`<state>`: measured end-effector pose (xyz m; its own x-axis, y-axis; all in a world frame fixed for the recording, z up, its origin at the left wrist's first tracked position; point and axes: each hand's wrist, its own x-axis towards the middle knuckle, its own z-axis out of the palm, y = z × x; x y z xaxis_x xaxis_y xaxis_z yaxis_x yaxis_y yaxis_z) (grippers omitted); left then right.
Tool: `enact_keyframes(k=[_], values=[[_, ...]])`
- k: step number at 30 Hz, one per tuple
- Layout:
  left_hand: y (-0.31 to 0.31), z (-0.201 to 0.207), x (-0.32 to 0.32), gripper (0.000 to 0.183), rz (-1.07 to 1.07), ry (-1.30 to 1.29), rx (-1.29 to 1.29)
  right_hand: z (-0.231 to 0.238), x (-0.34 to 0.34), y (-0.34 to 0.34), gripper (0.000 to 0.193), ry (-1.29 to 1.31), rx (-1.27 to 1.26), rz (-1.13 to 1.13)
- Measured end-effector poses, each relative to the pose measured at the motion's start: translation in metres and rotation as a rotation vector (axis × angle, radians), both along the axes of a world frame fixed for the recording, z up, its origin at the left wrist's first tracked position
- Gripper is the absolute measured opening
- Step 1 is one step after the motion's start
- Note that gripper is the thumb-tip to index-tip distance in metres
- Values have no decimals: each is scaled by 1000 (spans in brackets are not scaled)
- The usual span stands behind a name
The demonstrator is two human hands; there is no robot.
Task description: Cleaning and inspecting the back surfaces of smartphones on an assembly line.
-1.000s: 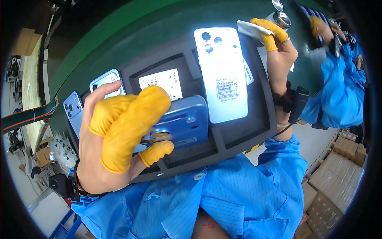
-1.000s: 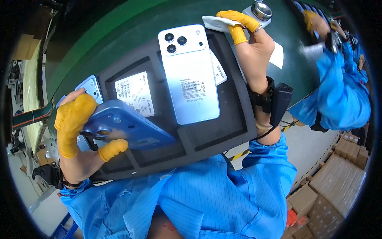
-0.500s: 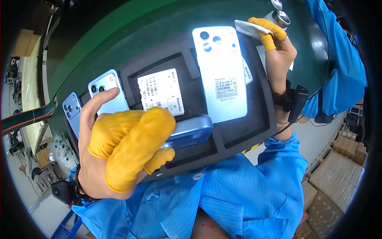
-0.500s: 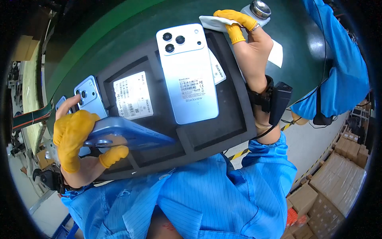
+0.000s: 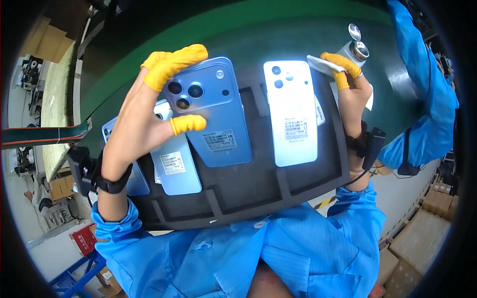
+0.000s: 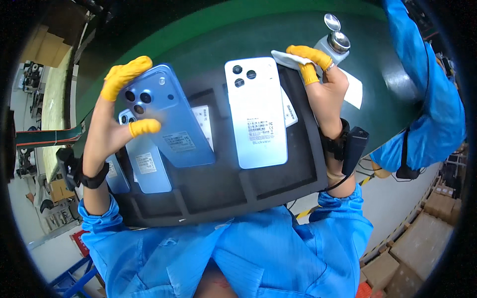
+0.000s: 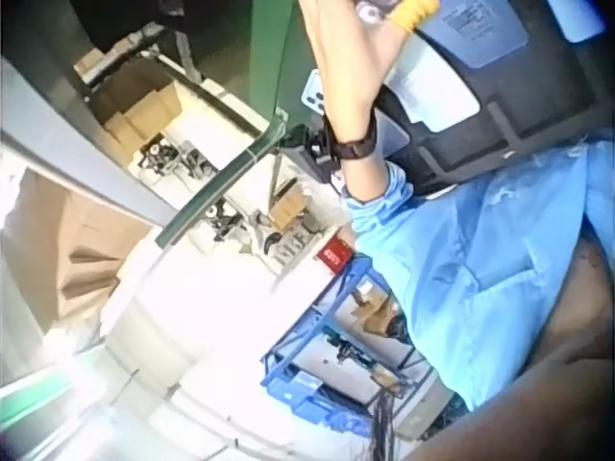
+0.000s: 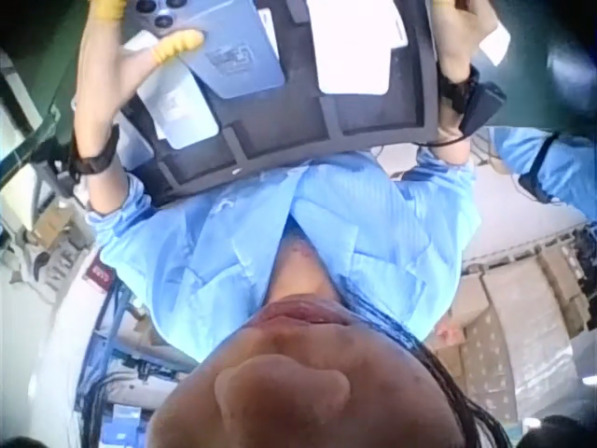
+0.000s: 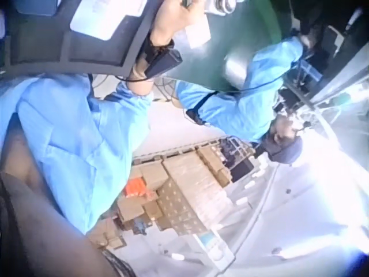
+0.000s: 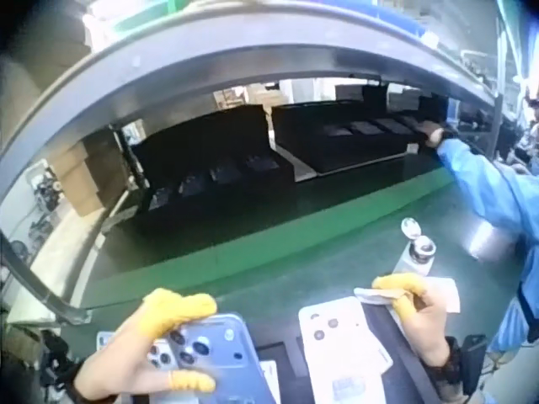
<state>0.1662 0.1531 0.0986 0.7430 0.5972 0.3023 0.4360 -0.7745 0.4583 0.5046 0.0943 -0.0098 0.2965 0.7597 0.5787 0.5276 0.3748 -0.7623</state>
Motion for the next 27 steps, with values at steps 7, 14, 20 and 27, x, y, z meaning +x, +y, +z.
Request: enact_keyframes(k=[7,14,20,27], values=[[10,-2,3,81,-64,-28,-11,2,1,-2,21,4,-22,8],[-8,9,7,76,-79,-20,-59,0,2,-1,21,-2,4,36],[-23,18,5,67,-105,57,24,2,-1,-2,21,-19,10,27],[-32,18,8,64,-137,34,123,3,-1,-1,22,-35,24,31]])
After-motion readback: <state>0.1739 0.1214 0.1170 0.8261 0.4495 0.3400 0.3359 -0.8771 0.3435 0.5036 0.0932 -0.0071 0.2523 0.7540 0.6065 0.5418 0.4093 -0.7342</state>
